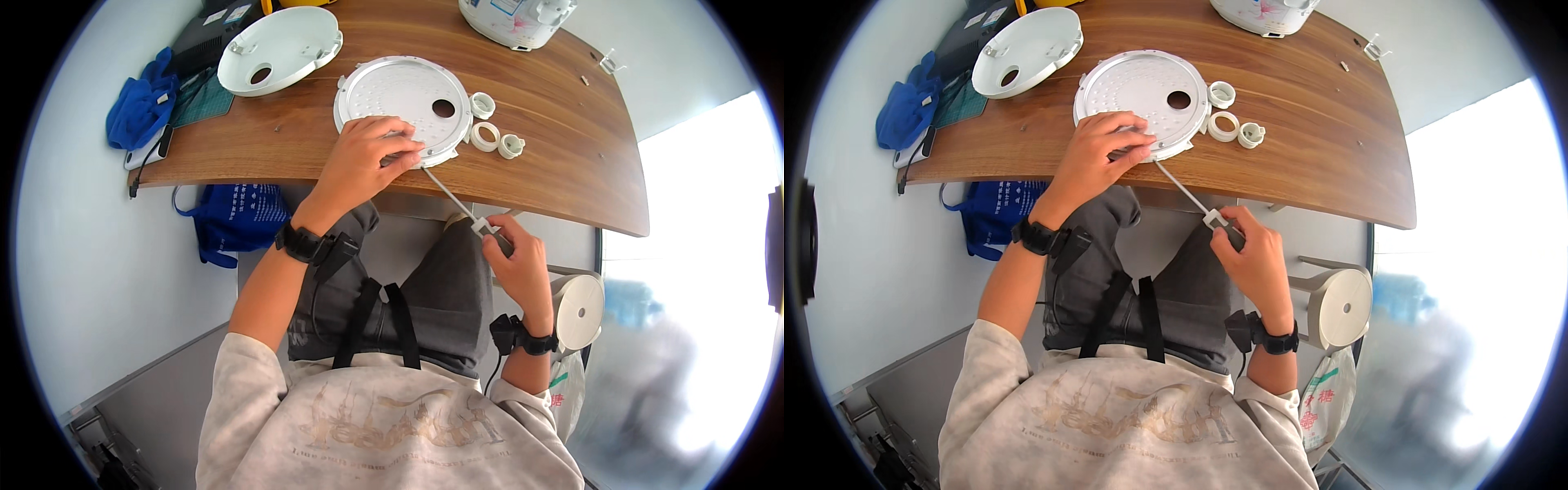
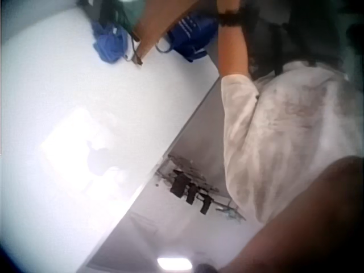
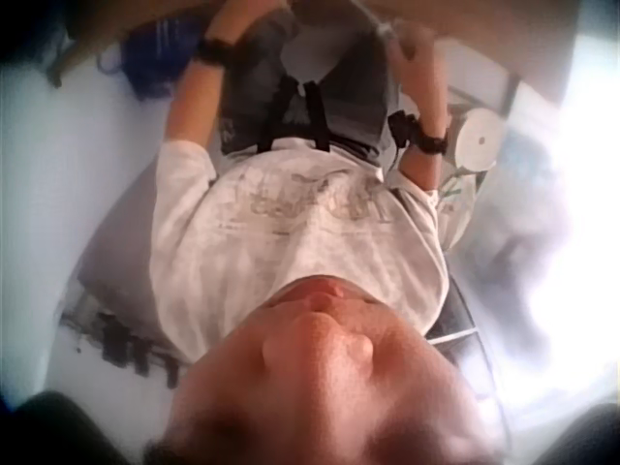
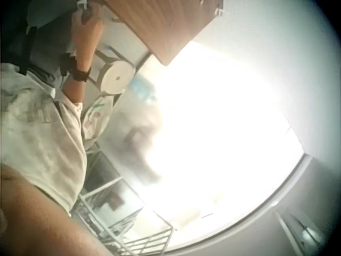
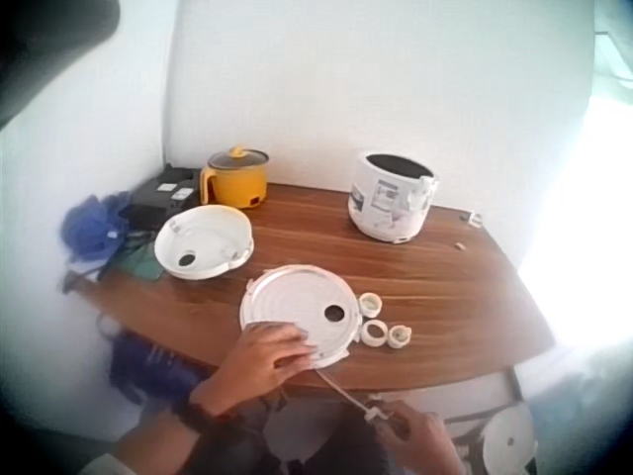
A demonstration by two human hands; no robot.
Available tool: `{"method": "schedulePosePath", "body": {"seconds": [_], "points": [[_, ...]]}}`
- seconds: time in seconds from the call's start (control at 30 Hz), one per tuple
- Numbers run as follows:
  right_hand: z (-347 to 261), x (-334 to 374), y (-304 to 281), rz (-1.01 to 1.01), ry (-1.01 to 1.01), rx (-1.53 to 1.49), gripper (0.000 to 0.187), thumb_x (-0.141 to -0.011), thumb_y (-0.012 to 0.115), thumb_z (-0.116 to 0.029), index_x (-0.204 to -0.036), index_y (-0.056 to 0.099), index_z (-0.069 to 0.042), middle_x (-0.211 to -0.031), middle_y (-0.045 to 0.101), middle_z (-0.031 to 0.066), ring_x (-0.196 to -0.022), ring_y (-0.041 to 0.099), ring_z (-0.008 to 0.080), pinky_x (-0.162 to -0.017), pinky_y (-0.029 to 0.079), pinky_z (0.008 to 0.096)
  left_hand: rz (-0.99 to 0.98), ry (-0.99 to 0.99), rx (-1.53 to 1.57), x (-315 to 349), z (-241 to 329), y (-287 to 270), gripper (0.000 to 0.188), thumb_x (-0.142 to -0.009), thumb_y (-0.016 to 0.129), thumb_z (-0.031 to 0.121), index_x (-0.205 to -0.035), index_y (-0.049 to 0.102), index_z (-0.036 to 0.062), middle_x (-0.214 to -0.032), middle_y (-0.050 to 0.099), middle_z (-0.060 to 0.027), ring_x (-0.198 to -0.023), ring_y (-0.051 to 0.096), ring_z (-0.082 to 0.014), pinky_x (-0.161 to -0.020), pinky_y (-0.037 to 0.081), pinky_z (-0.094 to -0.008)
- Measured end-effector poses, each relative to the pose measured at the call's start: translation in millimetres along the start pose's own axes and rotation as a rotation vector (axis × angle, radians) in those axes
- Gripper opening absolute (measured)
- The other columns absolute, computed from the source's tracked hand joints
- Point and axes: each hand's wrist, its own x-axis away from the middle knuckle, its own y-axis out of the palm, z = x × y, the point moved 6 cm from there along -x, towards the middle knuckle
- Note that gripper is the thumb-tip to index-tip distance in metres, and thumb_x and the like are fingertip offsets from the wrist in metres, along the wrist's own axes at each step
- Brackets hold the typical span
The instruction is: The person disassembles a white rice cooker using a screwdriver. They remove screws from the lid, separate the lid components, and then unscrew and remove a small white plastic part from the cooker body.
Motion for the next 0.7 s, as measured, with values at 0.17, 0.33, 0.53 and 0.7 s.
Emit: {"method": "schedulePosePath", "body": {"seconds": [0.17,0.33,0.53,0.7], "points": [[20.1,16.5,9.6,-0.006,0.049,-0.226,0.021,-0.088,0.064,-0.01,-0.105,0.066,0.001,-0.082,0.071,0.0111,-0.073,0.06,0.0144,-0.069,0.049,0.0289,-0.034,0.047,-0.019,-5.7,9.8,2.2,0.018,-0.09,0.072,0.019,-0.102,0.075,0.0065,-0.111,0.07,-0.002,-0.103,0.061,-0.0229,-0.091,0.047,-0.0365],[29.4,28.4,15.5,0.008,0.106,-0.457,0.018,-0.09,0.062,-0.008,-0.104,0.066,0.002,-0.081,0.068,0.0044,-0.076,0.057,0.0086,-0.071,0.047,0.0256,-0.061,0.108,-0.055,-8.3,21.3,0.0,0.018,-0.089,0.071,0.012,-0.105,0.073,0.0028,-0.108,0.069,-0.0041,-0.097,0.061,-0.0243,-0.087,0.052,-0.0371],[39.3,32.7,23.0,0.002,0.181,-0.628,0.017,-0.092,0.059,-0.008,-0.105,0.066,0.001,-0.076,0.063,0.0002,-0.073,0.053,0.0053,-0.066,0.042,0.0223,-0.05,0.192,-0.164,-14.7,40.0,-6.6,0.024,-0.085,0.074,0.009,-0.109,0.071,0.0031,-0.105,0.067,-0.0047,-0.094,0.061,-0.0241,-0.084,0.053,-0.0362],[41.2,30.9,26.2,-0.009,0.221,-0.652,0.019,-0.094,0.057,-0.01,-0.107,0.066,0.0,-0.075,0.062,-0.0015,-0.064,0.048,0.003,-0.058,0.038,0.0218,-0.051,0.134,-0.122,-6.6,45.3,3.7,0.027,-0.084,0.076,0.009,-0.109,0.071,0.0036,-0.104,0.066,-0.0053,-0.092,0.062,-0.0238,-0.079,0.054,-0.0351]]}}
